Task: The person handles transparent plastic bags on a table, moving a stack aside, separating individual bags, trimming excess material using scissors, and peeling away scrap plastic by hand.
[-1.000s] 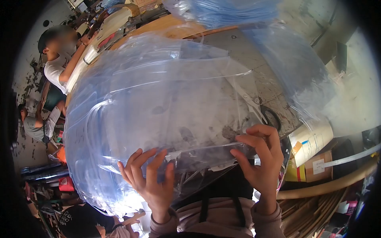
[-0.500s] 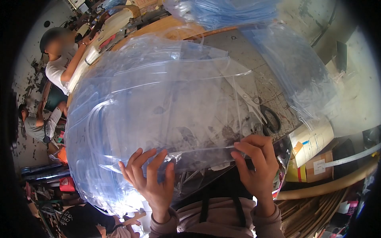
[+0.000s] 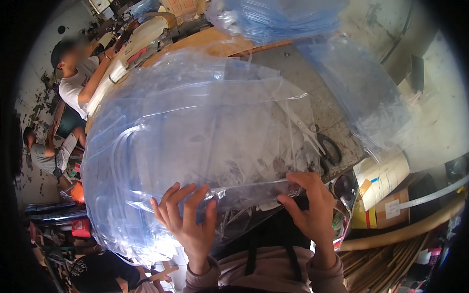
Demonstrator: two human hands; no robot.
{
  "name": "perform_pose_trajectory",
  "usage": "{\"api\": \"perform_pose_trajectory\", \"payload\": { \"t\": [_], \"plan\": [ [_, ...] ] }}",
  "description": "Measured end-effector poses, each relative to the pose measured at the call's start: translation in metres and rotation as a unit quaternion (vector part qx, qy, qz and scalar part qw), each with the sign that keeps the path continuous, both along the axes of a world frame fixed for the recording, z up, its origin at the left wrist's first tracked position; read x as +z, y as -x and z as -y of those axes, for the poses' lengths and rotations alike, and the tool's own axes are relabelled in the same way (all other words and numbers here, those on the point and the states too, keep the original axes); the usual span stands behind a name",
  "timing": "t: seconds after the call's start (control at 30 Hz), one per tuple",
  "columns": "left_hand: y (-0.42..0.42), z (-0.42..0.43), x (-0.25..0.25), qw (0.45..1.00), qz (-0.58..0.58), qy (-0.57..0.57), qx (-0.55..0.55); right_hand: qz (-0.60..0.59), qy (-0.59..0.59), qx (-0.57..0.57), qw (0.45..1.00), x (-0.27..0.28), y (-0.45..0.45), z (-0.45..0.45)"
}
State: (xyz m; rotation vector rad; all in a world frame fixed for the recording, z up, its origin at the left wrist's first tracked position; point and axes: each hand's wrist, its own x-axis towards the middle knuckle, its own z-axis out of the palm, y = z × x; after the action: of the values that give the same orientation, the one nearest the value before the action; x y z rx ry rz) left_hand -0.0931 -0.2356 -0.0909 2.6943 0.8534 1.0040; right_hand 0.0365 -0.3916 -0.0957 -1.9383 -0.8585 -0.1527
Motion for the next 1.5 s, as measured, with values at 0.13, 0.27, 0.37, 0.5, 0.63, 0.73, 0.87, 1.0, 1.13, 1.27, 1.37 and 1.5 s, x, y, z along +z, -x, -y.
{"api": "perform_pose_trajectory", "payload": {
  "t": [0.13, 0.27, 0.37, 0.5, 0.63, 0.73, 0.87, 1.0, 1.13, 1.27, 1.37, 1.5],
  "plan": [
    [0.001, 0.001, -0.002, 1.000, 0.012, 0.000, 0.002, 0.035, -0.035, -0.002, 0.999, -0.017, -0.004, -0.003],
    [0.001, 0.001, -0.003, 1.000, 0.014, 0.000, 0.007, 0.106, -0.074, -0.061, 0.990, -0.039, -0.009, -0.016],
    [0.002, -0.001, -0.005, 1.000, 0.008, -0.008, 0.009, 0.268, -0.105, -0.119, 0.950, -0.051, -0.015, -0.025],
    [0.004, -0.001, -0.007, 1.000, 0.007, -0.029, -0.007, 0.297, -0.122, -0.106, 0.941, -0.055, -0.017, -0.023],
    [0.004, 0.000, -0.009, 0.999, 0.008, -0.032, -0.013, 0.316, -0.116, -0.112, 0.935, -0.057, -0.018, -0.022],
    [0.006, 0.002, -0.009, 1.000, 0.003, -0.029, -0.010, 0.307, -0.122, -0.115, 0.937, -0.058, -0.017, -0.021],
    [0.006, 0.001, -0.009, 0.999, 0.008, -0.028, -0.019, 0.307, -0.124, -0.114, 0.937, -0.061, -0.017, -0.021],
    [0.006, 0.002, -0.010, 0.999, 0.029, -0.031, -0.030, 0.293, -0.144, -0.106, 0.939, -0.065, -0.018, -0.019],
    [0.007, 0.001, -0.008, 0.998, 0.029, -0.033, -0.033, 0.297, -0.136, -0.097, 0.940, -0.063, -0.017, -0.018],
    [0.009, 0.002, -0.012, 0.998, 0.019, -0.048, -0.031, 0.298, -0.122, -0.109, 0.941, -0.063, -0.015, -0.016],
    [0.009, 0.001, -0.011, 0.999, 0.007, -0.039, -0.033, 0.292, -0.126, -0.107, 0.942, -0.066, -0.014, -0.016],
    [0.010, 0.001, -0.011, 0.999, -0.002, -0.039, -0.033, 0.293, -0.126, -0.115, 0.941, -0.067, -0.013, -0.017]
  ]
}}
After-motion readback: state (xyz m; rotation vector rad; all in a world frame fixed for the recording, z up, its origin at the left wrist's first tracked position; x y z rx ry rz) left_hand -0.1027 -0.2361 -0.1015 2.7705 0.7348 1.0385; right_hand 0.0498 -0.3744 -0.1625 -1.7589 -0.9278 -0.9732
